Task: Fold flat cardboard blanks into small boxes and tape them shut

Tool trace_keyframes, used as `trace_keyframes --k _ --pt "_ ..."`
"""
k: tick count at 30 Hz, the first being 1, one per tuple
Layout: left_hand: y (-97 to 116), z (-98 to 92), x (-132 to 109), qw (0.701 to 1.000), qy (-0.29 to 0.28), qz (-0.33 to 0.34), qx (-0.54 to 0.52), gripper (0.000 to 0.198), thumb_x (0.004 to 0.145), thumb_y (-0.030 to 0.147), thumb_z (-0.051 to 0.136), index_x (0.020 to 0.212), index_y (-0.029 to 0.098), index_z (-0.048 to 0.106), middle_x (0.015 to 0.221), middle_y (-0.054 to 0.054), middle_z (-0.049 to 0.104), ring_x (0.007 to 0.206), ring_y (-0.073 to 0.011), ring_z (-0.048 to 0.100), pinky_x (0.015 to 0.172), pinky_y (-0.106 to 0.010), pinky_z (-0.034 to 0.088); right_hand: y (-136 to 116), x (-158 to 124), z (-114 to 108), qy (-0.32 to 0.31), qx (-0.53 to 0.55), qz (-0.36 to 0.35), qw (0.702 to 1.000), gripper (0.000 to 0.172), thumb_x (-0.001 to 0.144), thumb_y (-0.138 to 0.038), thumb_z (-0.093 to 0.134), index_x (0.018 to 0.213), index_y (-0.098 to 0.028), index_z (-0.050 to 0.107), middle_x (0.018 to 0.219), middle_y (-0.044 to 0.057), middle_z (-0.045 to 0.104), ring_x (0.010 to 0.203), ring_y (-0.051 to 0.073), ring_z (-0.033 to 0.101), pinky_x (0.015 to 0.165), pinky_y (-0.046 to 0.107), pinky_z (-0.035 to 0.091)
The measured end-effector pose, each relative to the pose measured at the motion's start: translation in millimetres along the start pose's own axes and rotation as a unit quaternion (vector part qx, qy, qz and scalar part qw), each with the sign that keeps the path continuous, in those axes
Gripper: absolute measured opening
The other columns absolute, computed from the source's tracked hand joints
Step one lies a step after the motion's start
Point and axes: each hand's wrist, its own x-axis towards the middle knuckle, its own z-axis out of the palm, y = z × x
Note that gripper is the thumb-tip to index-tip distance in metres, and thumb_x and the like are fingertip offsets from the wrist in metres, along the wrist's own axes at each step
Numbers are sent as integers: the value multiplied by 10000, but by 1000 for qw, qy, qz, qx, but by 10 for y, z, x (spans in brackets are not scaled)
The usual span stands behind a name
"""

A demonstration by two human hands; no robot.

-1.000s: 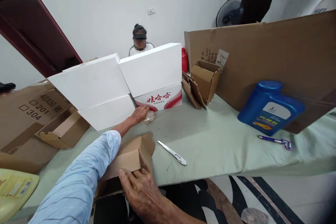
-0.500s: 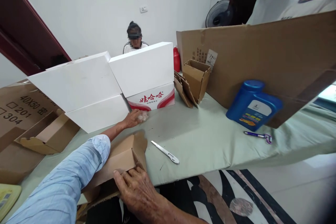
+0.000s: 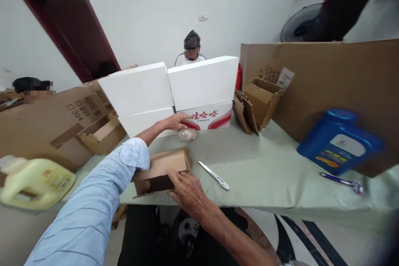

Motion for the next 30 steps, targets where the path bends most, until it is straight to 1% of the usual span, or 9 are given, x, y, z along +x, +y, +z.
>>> trace_keyframes --k 3,6,10,14,18,22,25,27,30 --pt "314 -342 -455 989 -22 96 108 301 717 129 836 1002 226 819 1299 -112 730 1269 -333 626 1158 -444 439 74 108 -105 -10 8 0 1000 514 906 -219 786 1363 -197 552 1199 118 765 1106 266 727 864 341 529" --pt "495 -607 -1188 980 -12 135 146 174 855 188 761 1012 237 816 1421 -118 669 1318 -331 611 1157 -453 439 168 259 -255 -28 15 -5 999 553 921 -230 764 1423 -194 534 1237 129 766 1159 282 724 918 371 542" --pt "451 -736 -2148 989 2 62 133 96 912 262 735 934 244 826 1465 -112 650 1339 -337 607 1148 -430 456 268 517 -529 -43 47 -2 998 508 920 -216 744 1401 -214 581 1280 114 763 1196 290 718 989 422 549" --pt "212 -676 -2651 994 15 8 107 127 944 298 723 990 264 836 1513 -111 621 1360 -336 609 1133 -412 486 343 796 -747 -85 150 -4 985 437 920 -203 723 1351 -195 651 1257 111 784 1197 280 729 1012 418 567" --pt "-14 -612 -2689 994 57 12 97 299 968 334 705 1255 304 782 1462 -106 651 1359 -309 608 1185 -396 448 419 1006 -805 -134 219 1 966 403 919 -198 690 1321 -174 678 1281 116 775 1183 258 743 940 338 599" --pt "-186 -619 -2515 984 42 30 169 319 999 416 654 1245 256 780 1379 -109 660 1313 -296 598 1193 -412 428 478 1067 -786 -108 202 16 973 429 868 -236 752 1286 -190 673 1236 117 780 1176 269 735 975 369 581" --pt "-269 -654 -2374 971 23 40 234 416 1061 458 530 1338 215 722 1382 -124 644 1321 -288 564 1196 -451 404 550 1030 -790 -70 189 17 979 480 821 -312 802 1275 -234 667 1179 85 780 1115 273 731 949 391 575" --pt "-300 -682 -2302 970 24 41 240 449 1092 464 448 1367 215 700 1378 -118 653 1314 -273 566 1182 -437 409 624 986 -805 -44 196 14 980 442 801 -365 810 1210 -240 698 1157 72 772 1070 269 720 916 390 570" --pt "-323 -713 -2244 973 36 26 228 462 1096 470 418 1344 218 715 1337 -105 682 1289 -266 584 1157 -404 422 753 921 -826 -56 252 29 966 354 810 -463 793 1071 -227 750 1098 65 762 989 254 704 824 363 561"
